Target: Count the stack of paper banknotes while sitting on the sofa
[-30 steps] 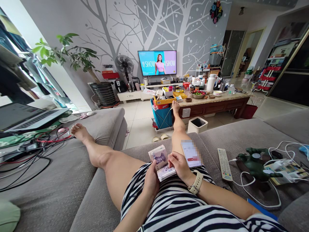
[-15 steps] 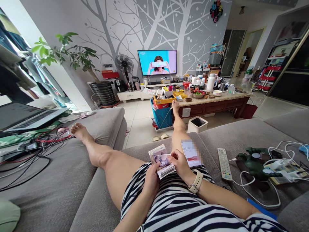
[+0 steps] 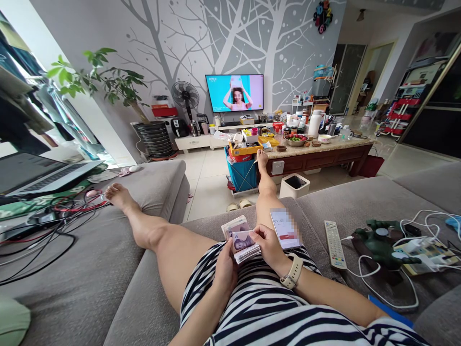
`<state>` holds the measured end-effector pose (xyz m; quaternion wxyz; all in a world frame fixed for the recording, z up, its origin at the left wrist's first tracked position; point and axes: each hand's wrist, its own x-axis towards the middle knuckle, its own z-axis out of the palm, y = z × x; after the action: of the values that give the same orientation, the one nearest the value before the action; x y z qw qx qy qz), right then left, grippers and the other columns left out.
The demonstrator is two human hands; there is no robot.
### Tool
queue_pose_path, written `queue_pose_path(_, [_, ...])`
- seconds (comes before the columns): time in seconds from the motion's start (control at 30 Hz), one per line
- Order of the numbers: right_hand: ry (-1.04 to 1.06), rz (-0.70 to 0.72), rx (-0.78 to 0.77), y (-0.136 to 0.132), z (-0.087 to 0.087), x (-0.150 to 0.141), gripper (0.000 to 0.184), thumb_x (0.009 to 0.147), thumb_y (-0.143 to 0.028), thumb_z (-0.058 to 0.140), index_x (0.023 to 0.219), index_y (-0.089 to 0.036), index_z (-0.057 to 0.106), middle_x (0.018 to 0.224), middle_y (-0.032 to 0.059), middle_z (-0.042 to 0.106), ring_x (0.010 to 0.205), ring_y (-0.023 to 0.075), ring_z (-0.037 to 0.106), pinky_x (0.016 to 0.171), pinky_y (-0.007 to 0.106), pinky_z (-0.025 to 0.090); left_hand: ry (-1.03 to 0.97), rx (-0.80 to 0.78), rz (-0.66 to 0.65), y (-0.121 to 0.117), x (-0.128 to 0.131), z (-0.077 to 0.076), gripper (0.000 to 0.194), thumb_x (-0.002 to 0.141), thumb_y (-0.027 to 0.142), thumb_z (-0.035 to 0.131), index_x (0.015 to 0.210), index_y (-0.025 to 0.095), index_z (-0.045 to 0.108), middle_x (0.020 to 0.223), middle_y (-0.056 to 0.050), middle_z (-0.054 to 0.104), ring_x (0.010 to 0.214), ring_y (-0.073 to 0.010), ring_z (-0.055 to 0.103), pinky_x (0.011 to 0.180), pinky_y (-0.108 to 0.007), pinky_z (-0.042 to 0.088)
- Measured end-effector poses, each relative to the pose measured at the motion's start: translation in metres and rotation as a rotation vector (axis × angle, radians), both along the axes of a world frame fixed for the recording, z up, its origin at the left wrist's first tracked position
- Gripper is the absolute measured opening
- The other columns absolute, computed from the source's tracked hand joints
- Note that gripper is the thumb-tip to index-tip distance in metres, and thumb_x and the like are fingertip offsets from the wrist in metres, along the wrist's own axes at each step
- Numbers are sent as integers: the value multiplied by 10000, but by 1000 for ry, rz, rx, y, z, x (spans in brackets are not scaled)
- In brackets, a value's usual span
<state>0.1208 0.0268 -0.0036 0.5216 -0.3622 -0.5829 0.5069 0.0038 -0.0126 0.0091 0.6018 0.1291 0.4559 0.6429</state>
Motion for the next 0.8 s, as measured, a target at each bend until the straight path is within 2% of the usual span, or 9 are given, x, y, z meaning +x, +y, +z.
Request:
queue_pose_path(0.3, [13,15,0,-1,1,0,268,810,-415,572,690,-176,550,624,-26,483,600,126,431,573,243,358,25,3,-19,0,-2,-3,262,849,278,494,948,100,658,761,-76,730,662,-191,689,721,-348,557])
queue_pose_path(0.67, [15,20,-7,-2,4,0,276,807,-420,576,685,-175,544,622,-30,481,591,123,430,571,242,353,28,-2,-14,0,-2,-3,242,849,275,493,908,124,673,793,-80,736,769,-215,695,700,-341,558])
queue_pose_path(0.8, [15,15,2,-3,4,0,294,817,-436,566,676,-180,541,612,-27,497,579,124,438,564,242,358,-7,22,-8,2,-3,-7,242,835,261,505,915,113,678,833,-93,741,786,-220,700,754,-351,554])
